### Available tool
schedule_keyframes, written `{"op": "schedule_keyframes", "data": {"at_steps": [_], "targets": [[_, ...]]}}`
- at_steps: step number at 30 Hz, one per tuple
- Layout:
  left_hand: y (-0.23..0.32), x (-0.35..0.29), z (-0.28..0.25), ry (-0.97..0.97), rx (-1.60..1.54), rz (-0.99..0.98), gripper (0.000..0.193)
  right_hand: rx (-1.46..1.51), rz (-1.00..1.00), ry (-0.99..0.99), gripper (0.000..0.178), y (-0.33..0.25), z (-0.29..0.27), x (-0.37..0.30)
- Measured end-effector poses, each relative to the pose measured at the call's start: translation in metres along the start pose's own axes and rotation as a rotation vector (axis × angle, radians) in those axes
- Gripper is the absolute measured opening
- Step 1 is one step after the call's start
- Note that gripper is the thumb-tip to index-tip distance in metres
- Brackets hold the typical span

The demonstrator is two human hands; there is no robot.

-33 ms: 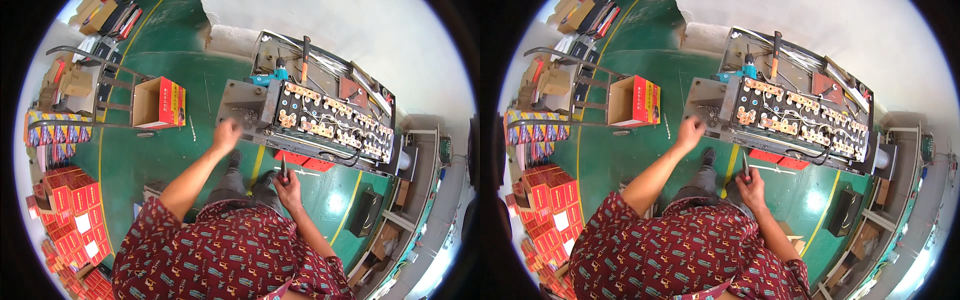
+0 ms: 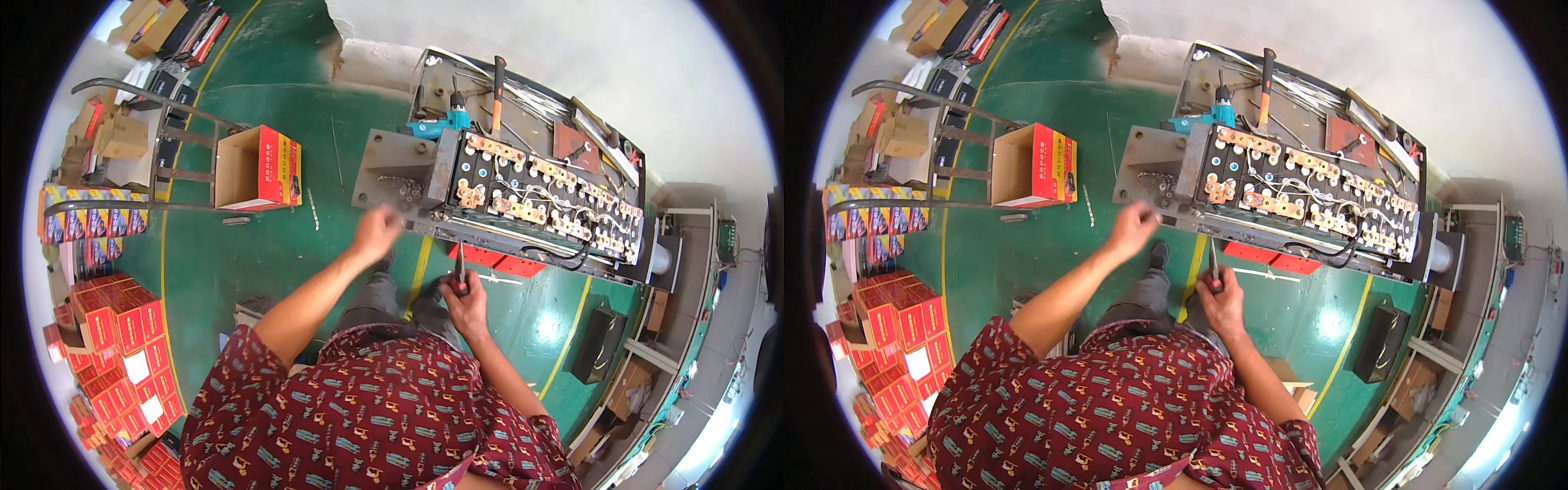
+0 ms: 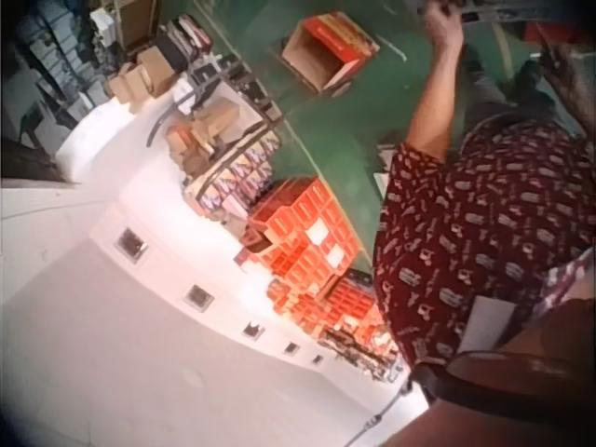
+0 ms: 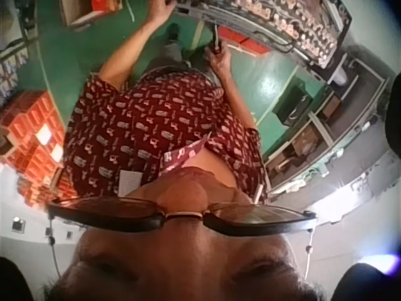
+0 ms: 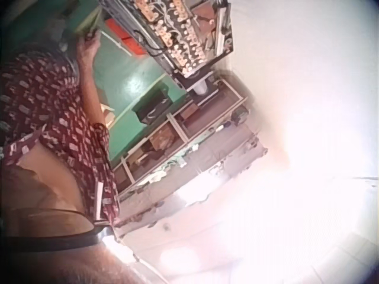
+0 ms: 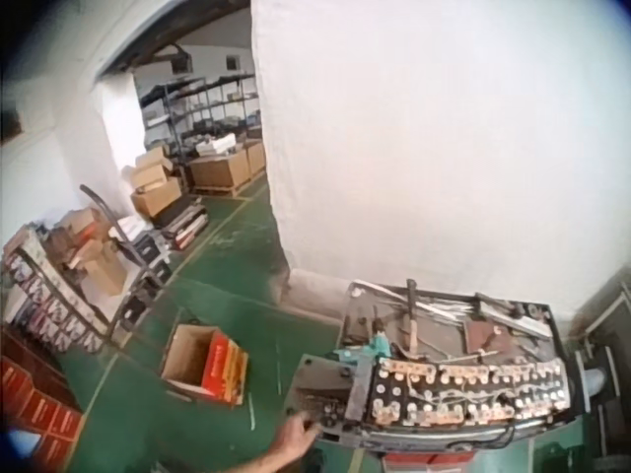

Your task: The person uses a cordless drill and pliers to fasten screws and adjust wiring on a large electrical assembly mounted on a workbench. They repeatedly drill into terminal blocks, reposition components, and handle small metal parts while working in a workshop environment.

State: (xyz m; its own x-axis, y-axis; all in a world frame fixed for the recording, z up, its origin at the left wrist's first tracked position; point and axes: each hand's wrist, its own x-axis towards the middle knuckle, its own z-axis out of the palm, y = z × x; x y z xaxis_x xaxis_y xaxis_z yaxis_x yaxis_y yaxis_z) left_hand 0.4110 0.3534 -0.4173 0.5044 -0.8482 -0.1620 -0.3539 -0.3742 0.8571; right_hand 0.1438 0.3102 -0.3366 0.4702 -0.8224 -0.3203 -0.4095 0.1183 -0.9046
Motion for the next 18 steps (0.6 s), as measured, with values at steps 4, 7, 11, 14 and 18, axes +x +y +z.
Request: {"op": "schedule_keyframes", "data": {"at_steps": [4,7,11,14,18], "targets": [[0.036,-0.058,0.003,-0.398,-0.308,0.008,0.014,0.330,0.202,0.073,0.025,-0.017,0.048,0.012],[0.034,-0.061,-0.002,-0.468,-0.404,-0.068,0.014,0.489,0.283,0.117,0.032,-0.013,0.063,0.009],[0.029,-0.053,-0.012,-0.572,-0.241,0.076,0.015,0.594,0.314,0.176,0.033,-0.004,0.072,0.006],[0.024,-0.046,-0.016,-0.544,-0.190,0.155,0.016,0.699,0.381,0.172,0.033,0.000,0.074,0.005],[0.017,0.004,-0.023,-0.026,-0.047,0.116,0.016,0.737,0.406,0.224,0.032,0.004,0.076,0.005]]}}
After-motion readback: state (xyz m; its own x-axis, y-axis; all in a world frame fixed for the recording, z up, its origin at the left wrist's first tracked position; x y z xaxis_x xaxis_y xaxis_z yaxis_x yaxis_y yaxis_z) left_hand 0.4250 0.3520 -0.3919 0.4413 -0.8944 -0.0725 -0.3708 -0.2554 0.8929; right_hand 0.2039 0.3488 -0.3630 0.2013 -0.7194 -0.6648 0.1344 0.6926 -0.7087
